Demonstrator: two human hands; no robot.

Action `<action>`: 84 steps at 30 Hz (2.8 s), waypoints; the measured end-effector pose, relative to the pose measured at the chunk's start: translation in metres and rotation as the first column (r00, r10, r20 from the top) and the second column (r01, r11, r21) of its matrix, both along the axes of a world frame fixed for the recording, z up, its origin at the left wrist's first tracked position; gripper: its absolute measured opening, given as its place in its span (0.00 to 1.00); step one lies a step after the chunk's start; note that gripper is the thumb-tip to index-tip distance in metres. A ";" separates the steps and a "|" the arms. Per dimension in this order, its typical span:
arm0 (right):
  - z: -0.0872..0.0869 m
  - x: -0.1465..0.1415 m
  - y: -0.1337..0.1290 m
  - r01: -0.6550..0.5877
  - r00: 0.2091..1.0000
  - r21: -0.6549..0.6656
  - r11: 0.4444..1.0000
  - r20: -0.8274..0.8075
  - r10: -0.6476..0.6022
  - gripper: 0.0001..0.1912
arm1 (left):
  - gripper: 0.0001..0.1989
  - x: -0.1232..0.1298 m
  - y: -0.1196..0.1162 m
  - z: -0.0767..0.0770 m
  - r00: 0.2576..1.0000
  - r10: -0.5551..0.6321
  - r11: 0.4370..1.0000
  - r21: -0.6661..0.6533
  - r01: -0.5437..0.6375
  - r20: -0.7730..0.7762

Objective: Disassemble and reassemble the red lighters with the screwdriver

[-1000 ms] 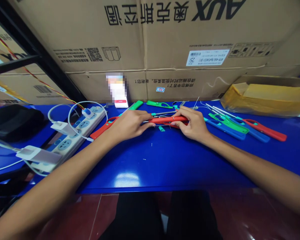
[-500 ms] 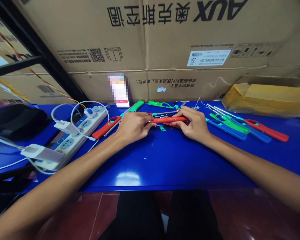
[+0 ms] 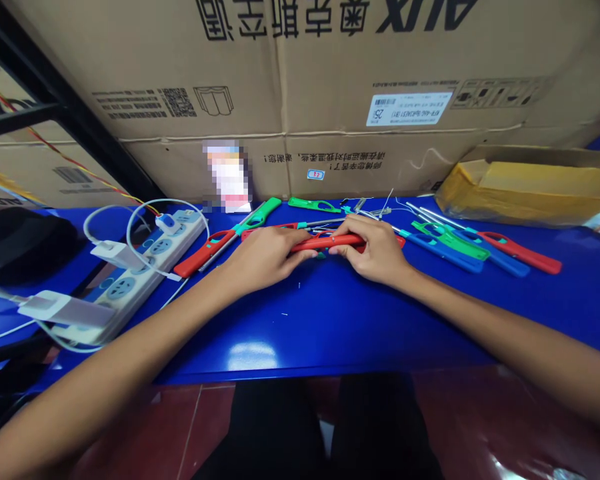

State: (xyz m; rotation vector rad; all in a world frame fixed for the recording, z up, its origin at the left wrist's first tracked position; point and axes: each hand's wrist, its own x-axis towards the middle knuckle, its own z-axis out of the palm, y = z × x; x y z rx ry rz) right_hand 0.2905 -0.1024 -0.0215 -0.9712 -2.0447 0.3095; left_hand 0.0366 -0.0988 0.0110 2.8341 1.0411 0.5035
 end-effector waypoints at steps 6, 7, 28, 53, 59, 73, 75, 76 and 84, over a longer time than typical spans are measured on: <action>0.002 -0.002 -0.001 0.001 1.000 -0.093 0.996 0.024 0.002 0.05 | 0.14 -0.003 0.003 0.011 1.000 -0.026 0.982 -0.185 0.025 0.000; 0.002 -0.002 -0.001 0.001 1.000 -0.118 0.993 0.021 0.002 0.05 | 0.14 -0.003 0.004 0.011 1.000 -0.016 0.978 -0.207 0.018 0.009; -0.001 0.003 0.009 -0.154 0.981 -0.689 0.708 -0.190 0.028 0.15 | 0.26 -0.006 0.009 0.006 0.977 0.055 0.985 -0.152 -0.087 -0.206; 0.001 0.006 0.010 -0.402 0.891 -0.819 0.409 -0.452 -0.031 0.18 | 0.24 0.002 0.004 -0.010 0.955 -0.039 0.933 0.331 0.140 -0.294; 0.006 0.009 0.011 -0.419 0.889 -0.837 0.352 -0.458 -0.030 0.18 | 0.20 0.001 0.006 -0.013 0.947 -0.050 0.861 0.466 0.202 -0.319; 0.007 0.005 0.004 -0.373 0.903 -0.794 0.481 -0.430 -0.010 0.18 | 0.24 0.003 0.002 -0.009 0.975 -0.053 0.936 0.329 0.124 -0.216; 0.008 0.002 0.001 -0.353 0.920 -0.764 0.540 -0.388 0.051 0.20 | 0.26 0.006 -0.003 -0.008 0.982 -0.090 0.956 0.261 0.132 -0.168; 0.008 0.000 -0.001 -0.341 0.929 -0.745 0.573 -0.360 0.085 0.20 | 0.26 0.008 -0.005 -0.007 0.986 -0.098 0.970 0.210 0.125 -0.136; 0.006 -0.014 -0.014 -0.254 0.964 -0.602 0.757 -0.220 0.148 0.16 | 0.12 0.009 -0.011 0.005 1.000 -0.015 0.995 -0.101 0.017 0.026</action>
